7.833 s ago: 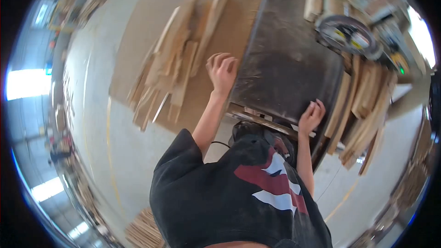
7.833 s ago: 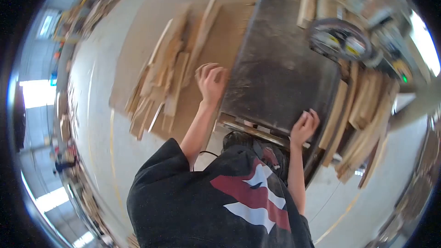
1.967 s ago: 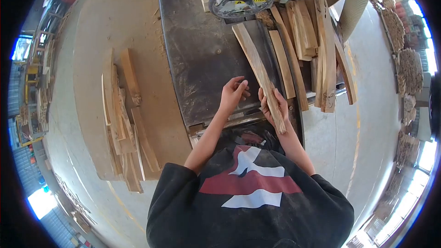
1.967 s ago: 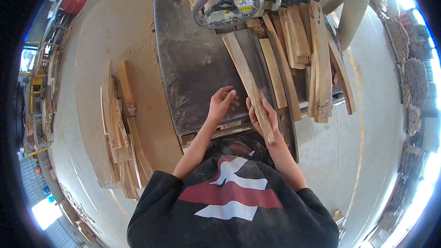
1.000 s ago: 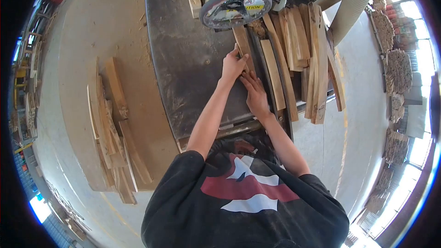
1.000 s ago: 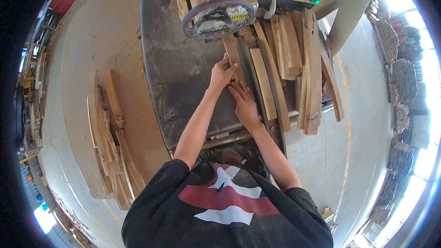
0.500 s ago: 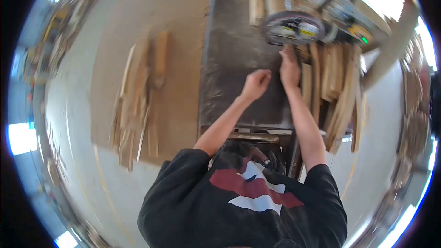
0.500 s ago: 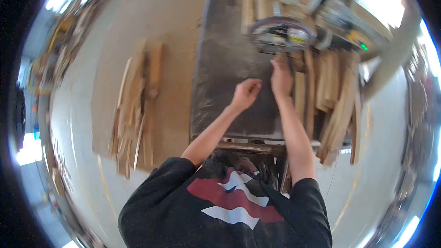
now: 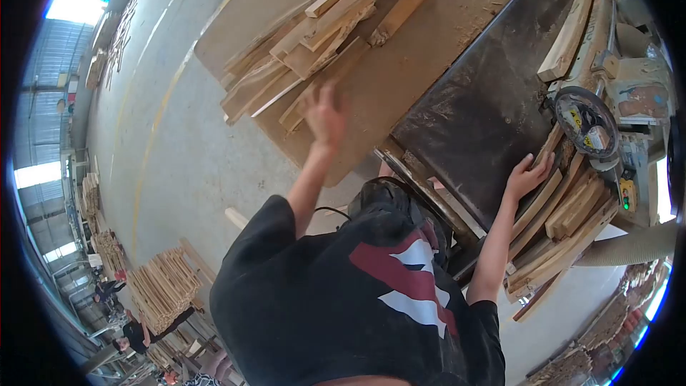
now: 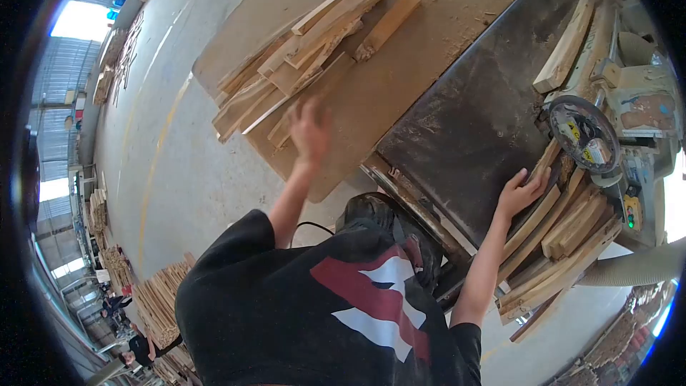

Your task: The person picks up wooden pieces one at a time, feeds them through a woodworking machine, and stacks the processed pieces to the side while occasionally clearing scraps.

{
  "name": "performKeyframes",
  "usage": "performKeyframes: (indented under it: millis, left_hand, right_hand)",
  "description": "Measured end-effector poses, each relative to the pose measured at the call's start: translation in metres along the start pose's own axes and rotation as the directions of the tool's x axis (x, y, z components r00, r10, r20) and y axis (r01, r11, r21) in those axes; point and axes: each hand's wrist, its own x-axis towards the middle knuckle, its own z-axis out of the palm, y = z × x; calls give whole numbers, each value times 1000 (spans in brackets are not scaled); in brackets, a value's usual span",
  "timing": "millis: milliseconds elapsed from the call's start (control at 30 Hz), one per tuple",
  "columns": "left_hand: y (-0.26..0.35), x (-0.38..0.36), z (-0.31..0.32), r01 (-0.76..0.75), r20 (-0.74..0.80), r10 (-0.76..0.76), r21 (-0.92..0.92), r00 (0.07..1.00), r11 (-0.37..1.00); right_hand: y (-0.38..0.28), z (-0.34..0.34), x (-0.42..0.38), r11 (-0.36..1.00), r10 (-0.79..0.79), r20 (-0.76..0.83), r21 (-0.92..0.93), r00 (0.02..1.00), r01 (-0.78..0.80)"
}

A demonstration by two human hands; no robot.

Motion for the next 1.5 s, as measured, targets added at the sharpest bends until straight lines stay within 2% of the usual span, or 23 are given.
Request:
performKeyframes:
  millis: [67,167,233,267,300,367,433,500,567,600,700,733,800,833,900,933,1000,1033,1100,1133,1267,1333,1500]
  left_hand:
    - [-32,2,-12,64,-13,-63,100,998,993]
    - [-67,2,-22,52,157,-96,268,983,962]
    - [-67,11,-20,126,459,-65,-103,886,987]
    - [-56,8,-14,360,499,-132,-394,856,846]
    - [-40,5,-12,346,529,-90,-409,844,844]
    - [-6,0,-16,861,868,-133,-434,478,264]
    - [27,-8,-8,873,904,-15,-408,427,267]
    - [60,-11,1,984,957,264,-152,123,94]
    - [99,-15,10,995,923,380,-88,62,50]
    - [117,-20,17,1000,893,449,-18,24,-18]
    - [154,-34,37,995,850,522,100,-79,-11]
    - [164,-41,33,994,851,518,109,-87,-12]
    - [200,-41,26,941,938,336,-33,-87,336]
    - [197,-59,46,946,915,402,-147,19,289]
    - [224,-63,32,781,910,393,-339,131,525]
    - [234,-67,34,760,906,413,-334,96,557]
    - [254,-78,38,404,845,469,-534,255,742]
    - [263,-84,40,381,841,496,-541,218,749]
    - [281,-95,47,133,736,575,-650,358,748]
    - [292,-97,47,122,731,592,-658,339,743]
    - [328,-98,64,12,774,570,-595,275,803]
    - [339,-104,75,1,774,588,-605,233,796]
    - [381,-124,90,124,743,597,-652,303,748]
  right_hand:
    - [-4,-1,7,995,-60,35,-80,998,63]
    - [-8,9,17,991,-73,172,-95,982,90]
    - [-3,14,25,993,-61,248,-85,967,85]
    - [8,19,30,993,-61,268,-78,961,85]
    - [17,25,33,993,-1,314,-113,949,38]
    - [37,36,39,991,129,365,-79,922,-107]
    - [48,44,45,986,143,269,47,952,-161]
    - [31,33,29,981,168,154,69,974,-181]
    - [4,24,-10,965,207,101,140,973,-220]
    - [-12,9,-17,981,177,152,51,972,-187]
    - [-50,-25,-45,927,172,94,321,981,-193]
    - [-62,-36,-58,922,193,98,322,976,-214]
    - [-80,-59,-77,768,323,219,507,921,-391]
    - [-85,-74,-81,768,345,196,503,918,-396]
    - [-92,-102,-91,679,316,439,515,841,-524]
    - [-96,-114,-93,667,365,420,505,831,-548]
    - [-103,-135,-98,689,336,789,167,515,-705]
    - [-107,-137,-106,664,378,773,157,510,-731]
    - [-109,-135,-118,530,522,747,94,412,-843]
    - [-105,-136,-117,263,546,797,129,258,-956]
    - [-98,-129,-118,157,610,770,115,188,-981]
    - [-97,-122,-118,-99,571,821,69,0,-993]
    - [-85,-114,-117,-294,610,792,248,19,-923]
